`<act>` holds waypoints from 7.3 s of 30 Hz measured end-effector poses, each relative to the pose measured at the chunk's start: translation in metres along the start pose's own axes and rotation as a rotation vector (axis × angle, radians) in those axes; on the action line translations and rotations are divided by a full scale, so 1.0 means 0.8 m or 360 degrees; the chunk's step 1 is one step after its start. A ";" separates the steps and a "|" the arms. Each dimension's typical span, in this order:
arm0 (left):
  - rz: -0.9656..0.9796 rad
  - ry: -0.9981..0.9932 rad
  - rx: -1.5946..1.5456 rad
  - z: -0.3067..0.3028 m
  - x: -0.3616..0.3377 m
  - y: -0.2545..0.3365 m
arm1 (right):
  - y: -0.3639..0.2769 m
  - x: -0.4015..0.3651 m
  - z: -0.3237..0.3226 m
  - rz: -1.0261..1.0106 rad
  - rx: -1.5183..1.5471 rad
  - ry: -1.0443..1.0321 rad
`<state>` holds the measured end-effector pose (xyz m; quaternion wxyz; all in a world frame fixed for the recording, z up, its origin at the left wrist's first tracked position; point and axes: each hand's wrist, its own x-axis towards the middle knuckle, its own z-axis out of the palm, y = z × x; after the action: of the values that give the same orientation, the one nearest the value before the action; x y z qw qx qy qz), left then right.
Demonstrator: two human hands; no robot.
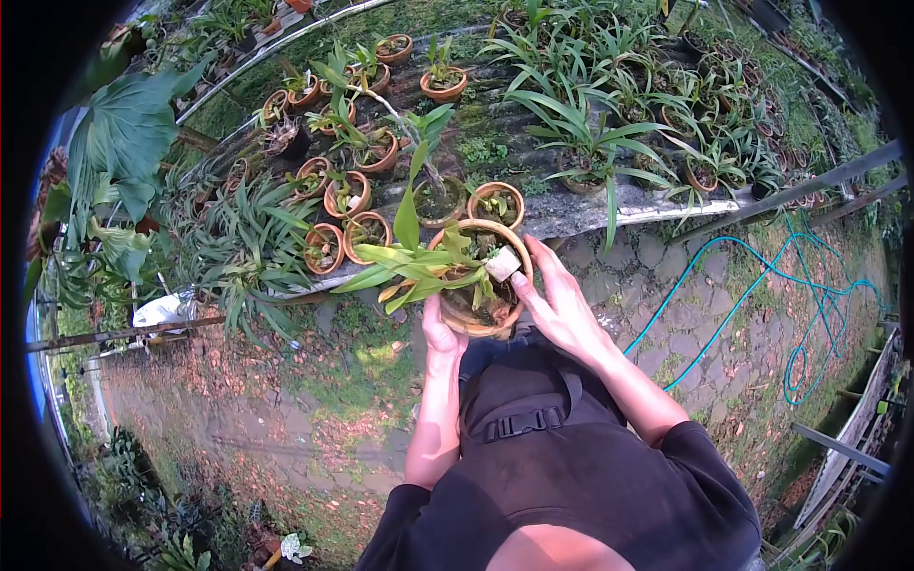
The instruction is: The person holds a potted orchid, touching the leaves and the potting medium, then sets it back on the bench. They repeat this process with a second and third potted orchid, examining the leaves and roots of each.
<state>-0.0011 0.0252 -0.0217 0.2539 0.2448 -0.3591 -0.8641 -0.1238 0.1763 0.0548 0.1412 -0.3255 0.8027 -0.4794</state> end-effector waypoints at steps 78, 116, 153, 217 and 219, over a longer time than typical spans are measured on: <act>-0.0021 -0.0285 0.0383 -0.087 -0.005 0.009 | -0.050 0.033 -0.049 -0.0836 -0.0582 -0.0145; -0.0396 -0.0288 0.0358 -0.053 0.011 0.044 | -0.049 0.020 -0.054 -0.0754 -0.0432 -0.0122; -0.0378 -0.0435 0.0252 -0.076 0.015 0.043 | -0.022 0.012 -0.137 -0.0114 -0.0364 -0.0437; -0.0274 -0.0340 0.0862 -0.038 0.074 0.082 | 0.044 0.019 0.082 0.0693 0.0780 -0.0224; -0.0302 -0.0397 0.0863 -0.043 0.083 0.097 | 0.033 0.021 0.099 0.0742 0.0849 -0.0149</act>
<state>-0.0096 -0.0805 -0.0014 0.0515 0.2282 -0.5802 -0.7801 -0.1035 0.1203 -0.0063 0.3635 -0.1068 0.6946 -0.6115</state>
